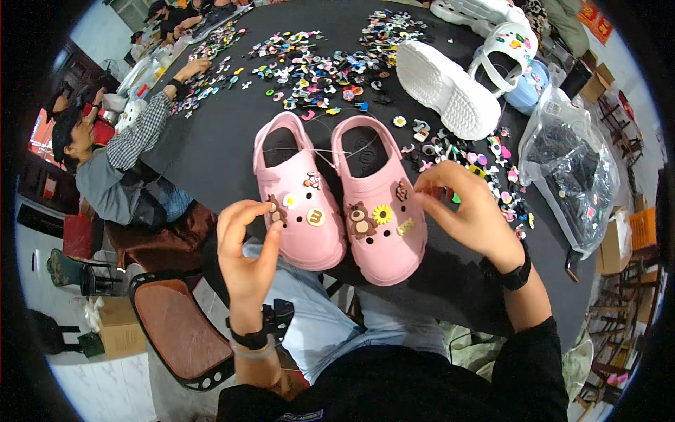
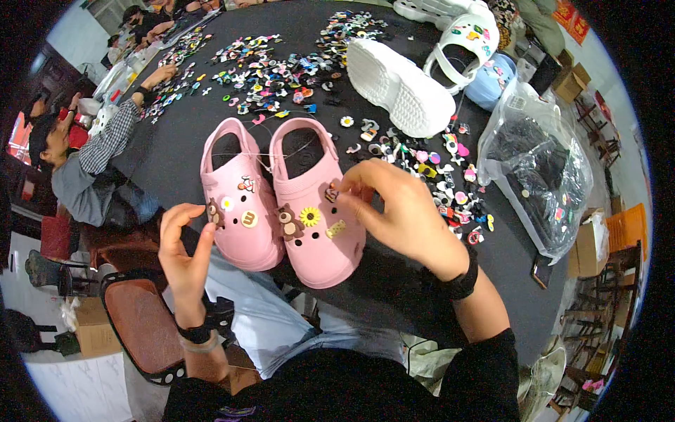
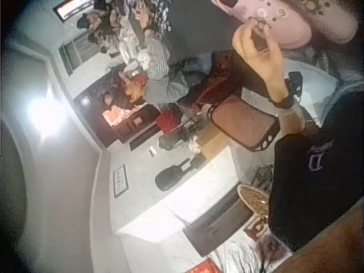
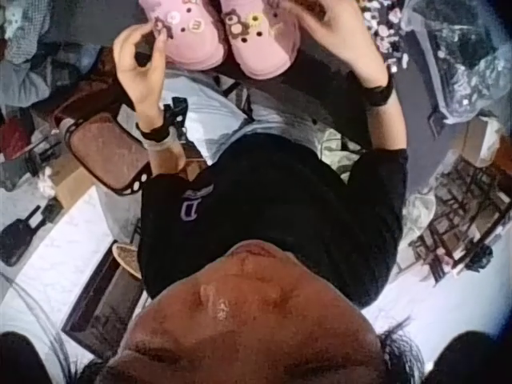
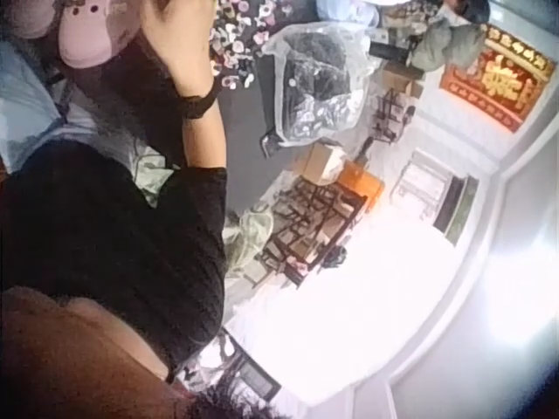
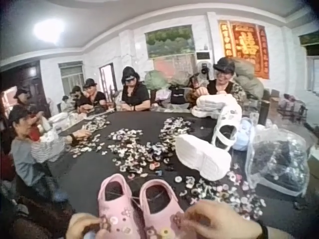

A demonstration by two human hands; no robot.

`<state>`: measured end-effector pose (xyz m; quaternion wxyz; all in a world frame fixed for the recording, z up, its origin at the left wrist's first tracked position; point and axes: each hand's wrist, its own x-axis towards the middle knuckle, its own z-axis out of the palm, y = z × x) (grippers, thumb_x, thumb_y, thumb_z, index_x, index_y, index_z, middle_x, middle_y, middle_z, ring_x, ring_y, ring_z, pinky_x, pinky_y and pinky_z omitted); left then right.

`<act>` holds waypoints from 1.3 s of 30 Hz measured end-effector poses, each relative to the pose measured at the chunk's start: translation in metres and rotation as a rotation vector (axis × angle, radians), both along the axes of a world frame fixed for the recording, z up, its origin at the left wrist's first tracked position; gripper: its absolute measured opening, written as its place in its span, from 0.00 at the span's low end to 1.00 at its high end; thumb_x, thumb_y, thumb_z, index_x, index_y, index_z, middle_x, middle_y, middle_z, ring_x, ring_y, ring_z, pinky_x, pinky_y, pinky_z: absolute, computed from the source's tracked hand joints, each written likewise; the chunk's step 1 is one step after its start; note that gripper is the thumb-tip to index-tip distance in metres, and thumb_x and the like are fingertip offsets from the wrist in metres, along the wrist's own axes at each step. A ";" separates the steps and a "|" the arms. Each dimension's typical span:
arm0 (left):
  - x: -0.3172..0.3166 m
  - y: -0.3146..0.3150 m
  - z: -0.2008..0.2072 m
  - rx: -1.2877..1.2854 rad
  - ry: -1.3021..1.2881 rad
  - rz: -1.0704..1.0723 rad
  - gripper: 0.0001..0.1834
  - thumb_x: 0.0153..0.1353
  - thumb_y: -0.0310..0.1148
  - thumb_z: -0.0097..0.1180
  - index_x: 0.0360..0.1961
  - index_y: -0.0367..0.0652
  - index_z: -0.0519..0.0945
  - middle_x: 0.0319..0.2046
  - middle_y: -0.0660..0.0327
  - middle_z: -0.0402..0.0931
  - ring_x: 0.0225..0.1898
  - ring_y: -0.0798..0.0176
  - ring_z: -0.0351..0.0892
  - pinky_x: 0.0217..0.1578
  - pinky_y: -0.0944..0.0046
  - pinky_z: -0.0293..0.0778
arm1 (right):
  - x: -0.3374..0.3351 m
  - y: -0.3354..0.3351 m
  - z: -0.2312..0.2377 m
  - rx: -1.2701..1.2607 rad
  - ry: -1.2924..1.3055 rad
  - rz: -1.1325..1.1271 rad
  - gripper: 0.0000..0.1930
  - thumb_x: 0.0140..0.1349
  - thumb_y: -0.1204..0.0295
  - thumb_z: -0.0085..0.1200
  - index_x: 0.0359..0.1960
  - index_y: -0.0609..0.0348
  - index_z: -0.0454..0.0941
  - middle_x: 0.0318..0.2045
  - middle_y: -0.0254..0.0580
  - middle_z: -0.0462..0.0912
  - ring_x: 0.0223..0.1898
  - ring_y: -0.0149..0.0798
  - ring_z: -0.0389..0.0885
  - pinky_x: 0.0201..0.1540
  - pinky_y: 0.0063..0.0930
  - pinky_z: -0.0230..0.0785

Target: Attaching decorative charms to rubber clogs at a workshop table.

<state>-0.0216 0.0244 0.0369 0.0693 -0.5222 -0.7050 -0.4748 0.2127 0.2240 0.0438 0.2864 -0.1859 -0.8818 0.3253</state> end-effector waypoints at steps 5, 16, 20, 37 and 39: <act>0.014 0.029 0.032 -0.195 -0.094 -0.424 0.16 0.50 0.24 0.64 0.42 0.39 0.79 0.42 0.54 0.74 0.47 0.54 0.73 0.48 0.60 0.68 | 0.015 0.011 0.014 0.175 -0.527 0.129 0.16 0.60 0.55 0.55 0.30 0.57 0.77 0.24 0.43 0.80 0.28 0.47 0.80 0.30 0.37 0.70; 0.004 0.159 0.049 -1.253 -0.541 -0.856 0.20 0.49 0.30 0.69 0.41 0.32 0.77 0.31 0.57 0.82 0.28 0.69 0.82 0.28 0.72 0.74 | 0.016 -0.048 0.013 0.280 -0.697 0.102 0.21 0.56 0.50 0.56 0.24 0.57 0.79 0.20 0.41 0.81 0.24 0.44 0.82 0.27 0.38 0.71; 0.009 0.166 0.049 -1.400 -0.737 -0.843 0.17 0.51 0.25 0.66 0.42 0.31 0.77 0.34 0.55 0.82 0.31 0.68 0.82 0.32 0.69 0.77 | 0.009 -0.056 0.005 0.379 -0.525 0.039 0.17 0.53 0.52 0.58 0.25 0.55 0.78 0.18 0.36 0.79 0.21 0.39 0.80 0.26 0.34 0.70; 0.043 0.139 0.037 -1.158 -1.050 -0.726 0.15 0.58 0.23 0.59 0.46 0.31 0.74 0.41 0.58 0.80 0.41 0.69 0.79 0.42 0.70 0.75 | 0.012 -0.022 0.009 0.104 -0.439 0.108 0.25 0.55 0.46 0.56 0.27 0.59 0.77 0.17 0.43 0.79 0.22 0.47 0.82 0.22 0.38 0.70; 0.041 0.136 0.037 -1.195 -1.046 -0.737 0.20 0.59 0.21 0.56 0.53 0.30 0.70 0.47 0.54 0.78 0.47 0.64 0.79 0.50 0.65 0.75 | 0.010 -0.020 0.007 0.083 -0.426 0.128 0.24 0.55 0.47 0.57 0.27 0.60 0.77 0.17 0.44 0.79 0.22 0.47 0.82 0.22 0.38 0.70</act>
